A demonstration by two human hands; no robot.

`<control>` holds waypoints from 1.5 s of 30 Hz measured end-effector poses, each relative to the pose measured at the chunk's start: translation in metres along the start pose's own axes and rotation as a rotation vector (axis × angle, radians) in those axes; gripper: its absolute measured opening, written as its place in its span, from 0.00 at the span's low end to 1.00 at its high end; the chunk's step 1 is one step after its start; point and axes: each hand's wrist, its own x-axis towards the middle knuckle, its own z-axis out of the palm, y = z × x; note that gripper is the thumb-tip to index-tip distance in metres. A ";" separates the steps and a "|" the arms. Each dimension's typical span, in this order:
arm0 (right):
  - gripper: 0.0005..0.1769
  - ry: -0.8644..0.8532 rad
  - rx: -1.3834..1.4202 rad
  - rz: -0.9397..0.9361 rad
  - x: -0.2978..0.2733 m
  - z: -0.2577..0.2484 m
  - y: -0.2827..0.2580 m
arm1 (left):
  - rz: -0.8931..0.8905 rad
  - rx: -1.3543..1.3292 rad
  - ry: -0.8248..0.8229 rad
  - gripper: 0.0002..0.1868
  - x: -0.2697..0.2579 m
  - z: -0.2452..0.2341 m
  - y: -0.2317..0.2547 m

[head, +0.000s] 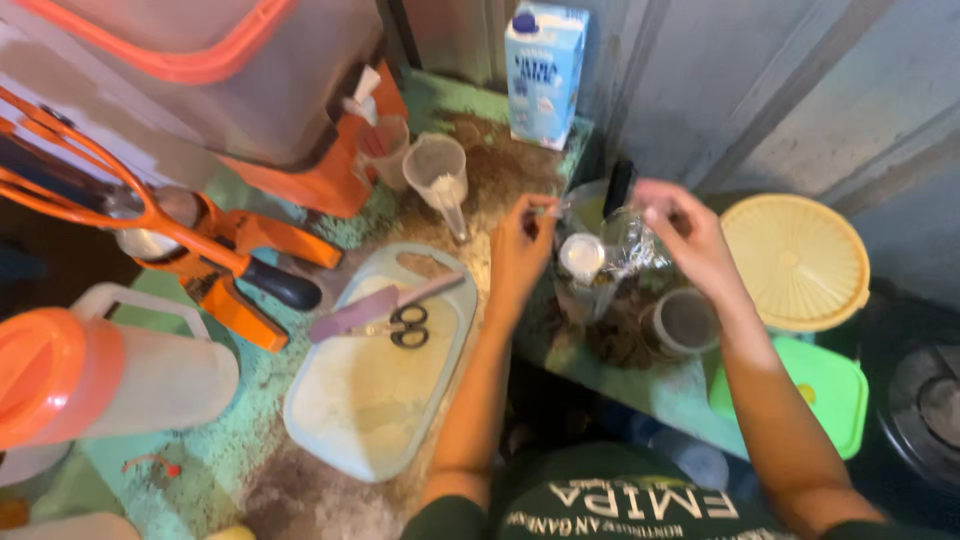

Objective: The person cleans a countertop by moving containers and artificial flowers aside and wiping the surface with a cloth. The person also wipes down a large water jug before returning the items to their positions on the counter.

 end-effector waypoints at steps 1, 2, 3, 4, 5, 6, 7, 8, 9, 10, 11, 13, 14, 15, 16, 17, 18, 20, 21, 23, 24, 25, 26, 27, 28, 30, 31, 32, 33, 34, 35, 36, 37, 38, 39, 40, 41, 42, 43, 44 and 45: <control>0.22 -0.006 -0.002 0.016 -0.007 0.006 0.013 | -0.017 -0.002 -0.002 0.07 -0.007 0.008 -0.012; 0.34 -0.028 0.116 -0.032 -0.013 0.014 0.029 | -0.049 -0.109 -0.074 0.09 -0.014 0.017 -0.025; 0.47 -0.046 0.234 -0.106 -0.007 0.020 0.047 | -0.054 -0.214 -0.141 0.11 -0.008 0.024 -0.035; 0.54 -0.132 -0.019 0.021 -0.012 0.032 0.069 | -0.045 -0.214 -0.138 0.11 -0.006 0.028 -0.044; 0.61 -0.214 -0.267 0.155 -0.025 0.050 0.097 | 0.169 0.017 -0.135 0.19 -0.014 0.029 -0.052; 0.60 -0.177 -0.183 0.158 -0.029 0.060 0.128 | 0.381 0.248 -0.137 0.31 -0.023 0.030 -0.060; 0.59 -0.136 -0.103 0.154 -0.027 0.071 0.161 | 0.392 0.249 -0.136 0.31 -0.032 0.032 -0.068; 0.60 -0.058 -0.102 0.103 -0.035 0.080 0.193 | 0.367 0.058 -0.182 0.39 -0.044 0.034 -0.075; 0.61 0.025 -0.100 0.037 -0.036 0.081 0.220 | 0.355 -0.130 -0.227 0.48 -0.048 0.039 -0.082; 0.61 0.034 -0.100 0.012 -0.035 0.081 0.243 | 0.381 -0.127 -0.226 0.48 -0.049 0.048 -0.091; 0.61 -0.032 -0.004 0.051 -0.048 0.083 0.257 | 0.232 -0.162 -0.210 0.48 -0.060 0.060 -0.101; 0.61 -0.092 0.092 0.093 -0.053 0.075 0.266 | 0.082 -0.198 -0.202 0.48 -0.069 0.074 -0.129; 0.62 -0.140 0.071 0.140 -0.052 0.067 0.265 | 0.049 -0.129 -0.209 0.50 -0.070 0.079 -0.143; 0.63 -0.219 0.031 0.203 -0.052 0.053 0.255 | 0.014 -0.064 -0.214 0.51 -0.074 0.085 -0.154; 0.65 -0.346 -0.035 0.294 -0.053 0.042 0.237 | 0.011 -0.070 -0.220 0.51 -0.081 0.089 -0.163; 0.66 -0.444 -0.074 0.338 -0.050 0.035 0.212 | -0.002 -0.046 -0.245 0.51 -0.079 0.090 -0.170; 0.68 -0.505 -0.085 0.368 -0.044 0.027 0.186 | -0.015 -0.023 -0.270 0.51 -0.075 0.092 -0.175; 0.71 -0.236 0.055 0.057 -0.038 0.028 0.139 | 0.004 0.003 -0.275 0.53 -0.074 0.095 -0.184; 0.67 -0.062 0.103 -0.130 -0.034 0.034 0.124 | 0.021 0.031 -0.279 0.55 -0.076 0.096 -0.189; 0.58 -0.006 0.149 -0.030 -0.022 0.058 0.116 | 0.032 0.025 -0.263 0.58 -0.074 0.101 -0.200; 0.50 0.048 0.193 0.067 -0.020 0.067 0.121 | 0.046 0.021 -0.244 0.60 -0.076 0.102 -0.204; 0.50 0.051 0.196 0.077 -0.022 0.073 0.128 | 0.038 0.023 -0.252 0.60 -0.081 0.099 -0.208; 0.49 0.061 0.141 0.015 -0.025 0.078 0.137 | -0.047 -0.095 -0.305 0.62 -0.085 0.094 -0.211; 0.47 0.069 0.082 -0.061 -0.022 0.078 0.146 | -0.120 -0.213 -0.352 0.63 -0.081 0.092 -0.214; 0.47 0.071 0.083 -0.064 -0.021 0.076 0.155 | -0.117 -0.212 -0.354 0.63 -0.081 0.092 -0.218; 0.53 0.034 0.174 -0.059 -0.027 0.073 0.172 | -0.065 -0.294 -0.421 0.70 -0.088 0.089 -0.230; 0.53 0.033 0.176 -0.046 -0.033 0.073 0.181 | -0.079 -0.295 -0.423 0.70 -0.093 0.089 -0.239; 0.53 0.039 0.110 -0.070 -0.035 0.075 0.189 | -0.025 -0.365 -0.443 0.73 -0.096 0.091 -0.248; 0.53 0.044 0.041 -0.100 -0.034 0.075 0.197 | 0.036 -0.438 -0.461 0.77 -0.096 0.095 -0.257; 0.53 0.043 0.039 -0.093 -0.033 0.073 0.203 | 0.030 -0.442 -0.460 0.77 -0.100 0.097 -0.265; 0.56 0.032 -0.002 -0.007 -0.032 0.071 0.206 | -0.020 -0.502 -0.481 0.79 -0.103 0.095 -0.273; 0.60 0.020 -0.044 0.079 -0.034 0.071 0.207 | -0.070 -0.563 -0.501 0.82 -0.107 0.095 -0.279; 0.60 0.018 -0.043 0.081 -0.036 0.072 0.206 | -0.072 -0.562 -0.499 0.82 -0.110 0.096 -0.285; 0.60 0.033 -0.047 0.076 -0.041 0.072 0.203 | -0.120 -0.534 -0.459 0.81 -0.113 0.100 -0.289; 0.60 0.048 -0.051 0.066 -0.042 0.074 0.199 | -0.164 -0.504 -0.418 0.79 -0.112 0.102 -0.294; 0.60 0.047 -0.050 0.064 -0.047 0.078 0.195 | -0.162 -0.503 -0.416 0.79 -0.114 0.102 -0.297; 0.60 0.075 -0.004 0.071 -0.053 0.082 0.191 | -0.128 -0.485 -0.412 0.77 -0.115 0.101 -0.300; 0.60 0.103 0.043 0.078 -0.054 0.084 0.189 | -0.095 -0.466 -0.406 0.74 -0.114 0.101 -0.302; 0.60 0.099 0.041 0.076 -0.051 0.084 0.188 | -0.093 -0.468 -0.402 0.74 -0.113 0.100 -0.304; 0.60 0.081 0.042 0.097 -0.046 0.083 0.188 | -0.109 -0.441 -0.380 0.71 -0.112 0.100 -0.306; 0.61 0.060 0.044 0.123 -0.046 0.084 0.189 | -0.131 -0.413 -0.356 0.67 -0.116 0.098 -0.307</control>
